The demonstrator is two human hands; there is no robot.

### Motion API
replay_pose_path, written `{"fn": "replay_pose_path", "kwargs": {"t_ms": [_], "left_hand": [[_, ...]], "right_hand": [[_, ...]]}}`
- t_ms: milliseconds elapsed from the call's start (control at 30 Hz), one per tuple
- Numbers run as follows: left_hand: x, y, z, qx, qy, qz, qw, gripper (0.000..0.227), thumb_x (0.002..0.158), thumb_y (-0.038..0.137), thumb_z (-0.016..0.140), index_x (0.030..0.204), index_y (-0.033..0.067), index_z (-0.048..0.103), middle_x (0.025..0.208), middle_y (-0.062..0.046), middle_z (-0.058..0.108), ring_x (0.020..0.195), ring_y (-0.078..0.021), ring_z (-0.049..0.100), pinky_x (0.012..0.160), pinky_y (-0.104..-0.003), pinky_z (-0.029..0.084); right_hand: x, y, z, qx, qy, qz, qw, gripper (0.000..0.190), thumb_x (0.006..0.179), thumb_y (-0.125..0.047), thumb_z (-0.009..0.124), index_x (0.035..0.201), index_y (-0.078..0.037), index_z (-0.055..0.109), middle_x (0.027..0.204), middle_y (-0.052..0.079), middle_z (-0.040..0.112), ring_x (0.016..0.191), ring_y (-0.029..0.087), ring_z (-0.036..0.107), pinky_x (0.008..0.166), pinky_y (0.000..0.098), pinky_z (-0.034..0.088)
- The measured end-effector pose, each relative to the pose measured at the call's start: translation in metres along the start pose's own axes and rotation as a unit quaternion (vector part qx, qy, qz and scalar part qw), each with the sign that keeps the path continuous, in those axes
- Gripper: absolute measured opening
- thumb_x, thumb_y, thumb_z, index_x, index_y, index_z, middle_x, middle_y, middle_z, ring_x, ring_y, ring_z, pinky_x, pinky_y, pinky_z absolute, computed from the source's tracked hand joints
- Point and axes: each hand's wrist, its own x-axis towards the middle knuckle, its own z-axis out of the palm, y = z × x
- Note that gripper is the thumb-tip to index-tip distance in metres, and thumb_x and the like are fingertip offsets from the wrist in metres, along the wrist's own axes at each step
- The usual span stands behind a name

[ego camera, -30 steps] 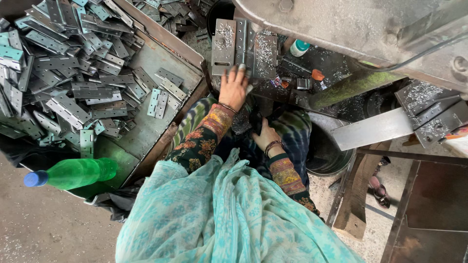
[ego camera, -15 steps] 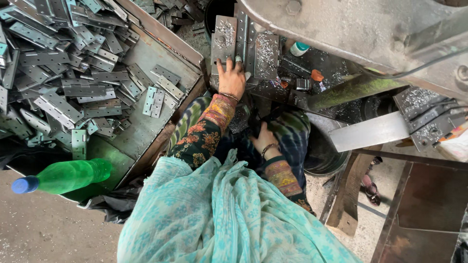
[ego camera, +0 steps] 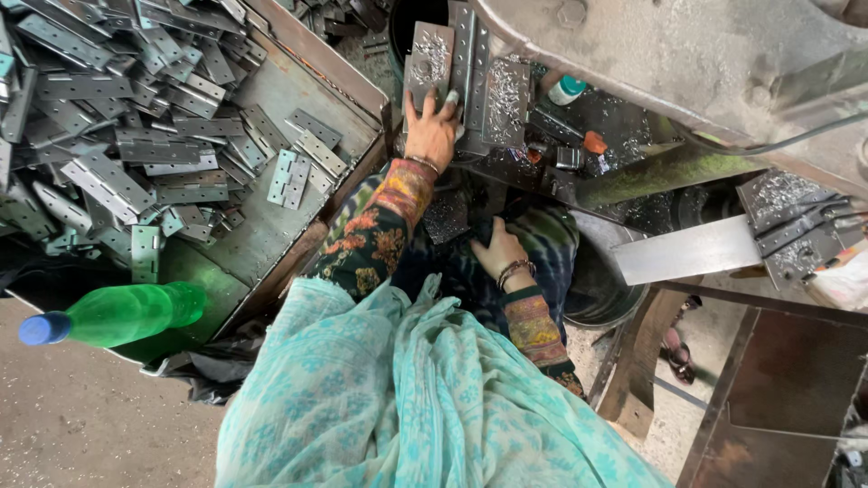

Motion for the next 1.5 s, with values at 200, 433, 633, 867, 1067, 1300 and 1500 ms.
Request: {"fn": "replay_pose_path", "kwargs": {"t_ms": [200, 433, 633, 867, 1067, 1300, 1500], "left_hand": [[0.021, -0.006, 0.000, 0.012, -0.022, 0.005, 1.000, 0.043, 0.103, 0.023, 0.048, 0.144, 0.0157, 0.060, 0.160, 0.002, 0.044, 0.151, -0.0328, 0.024, 0.118, -0.075, 0.006], [0.015, 0.004, 0.002, 0.025, -0.024, -0.016, 0.999, 0.048, 0.104, 0.027, 0.046, 0.149, 0.0174, 0.056, 0.158, 0.001, 0.043, 0.153, -0.0351, 0.022, 0.117, -0.077, 0.004], [0.036, 0.000, 0.001, 0.063, -0.061, -0.032, 0.996, 0.046, 0.101, 0.029, 0.043, 0.146, 0.0231, 0.055, 0.163, 0.003, 0.035, 0.153, -0.0361, 0.015, 0.114, -0.079, 0.002], [0.055, -0.001, 0.000, 0.045, -0.068, -0.041, 0.996, 0.044, 0.106, 0.029, 0.044, 0.146, 0.0180, 0.058, 0.166, 0.001, 0.034, 0.155, -0.0364, 0.013, 0.117, -0.078, 0.003], [0.056, -0.002, 0.006, 0.053, -0.080, -0.037, 0.995, 0.049, 0.099, 0.023, 0.048, 0.147, 0.0198, 0.056, 0.162, 0.002, 0.036, 0.154, -0.0358, 0.013, 0.114, -0.078, 0.003], [0.078, -0.007, 0.020, 0.044, -0.109, -0.042, 0.992, 0.051, 0.098, 0.018, 0.049, 0.148, 0.0239, 0.057, 0.163, 0.004, 0.037, 0.156, -0.0339, 0.015, 0.116, -0.078, 0.003], [0.090, -0.010, 0.018, 0.035, -0.064, -0.048, 0.996, 0.043, 0.106, 0.026, 0.046, 0.146, 0.0194, 0.060, 0.164, 0.003, 0.039, 0.156, -0.0336, 0.018, 0.119, -0.078, 0.003]], "right_hand": [[-0.002, -0.007, 0.044, -0.004, 0.041, 0.079, 0.996, 0.090, 0.084, -0.051, 0.074, 0.157, -0.020, 0.029, 0.111, 0.029, 0.070, 0.101, 0.048, 0.068, 0.085, 0.0565, 0.056], [0.005, 0.006, 0.064, 0.039, 0.055, 0.047, 0.997, 0.087, 0.084, -0.047, 0.073, 0.154, -0.016, 0.032, 0.108, 0.029, 0.071, 0.101, 0.049, 0.068, 0.085, 0.0580, 0.055], [-0.008, -0.012, -0.011, -0.001, 0.016, 0.007, 1.000, 0.080, 0.086, -0.046, 0.073, 0.150, -0.012, 0.037, 0.107, 0.030, 0.071, 0.099, 0.048, 0.071, 0.085, 0.0545, 0.059], [-0.010, -0.017, 0.038, 0.012, 0.055, 0.058, 0.997, 0.082, 0.085, -0.044, 0.072, 0.152, -0.018, 0.035, 0.104, 0.027, 0.072, 0.096, 0.048, 0.069, 0.082, 0.0577, 0.056], [0.001, -0.002, 0.062, 0.031, 0.035, 0.062, 0.997, 0.082, 0.088, -0.044, 0.071, 0.154, -0.015, 0.032, 0.106, 0.026, 0.073, 0.096, 0.048, 0.070, 0.081, 0.0579, 0.057], [-0.009, -0.009, -0.008, 0.020, 0.000, 0.007, 1.000, 0.083, 0.088, -0.045, 0.070, 0.155, -0.012, 0.034, 0.112, 0.029, 0.072, 0.103, 0.046, 0.071, 0.088, 0.0518, 0.059], [-0.007, -0.009, 0.041, -0.027, 0.067, 0.041, 0.997, 0.097, 0.084, -0.051, 0.073, 0.161, -0.019, 0.023, 0.107, 0.030, 0.070, 0.097, 0.050, 0.067, 0.084, 0.0581, 0.056]]}}
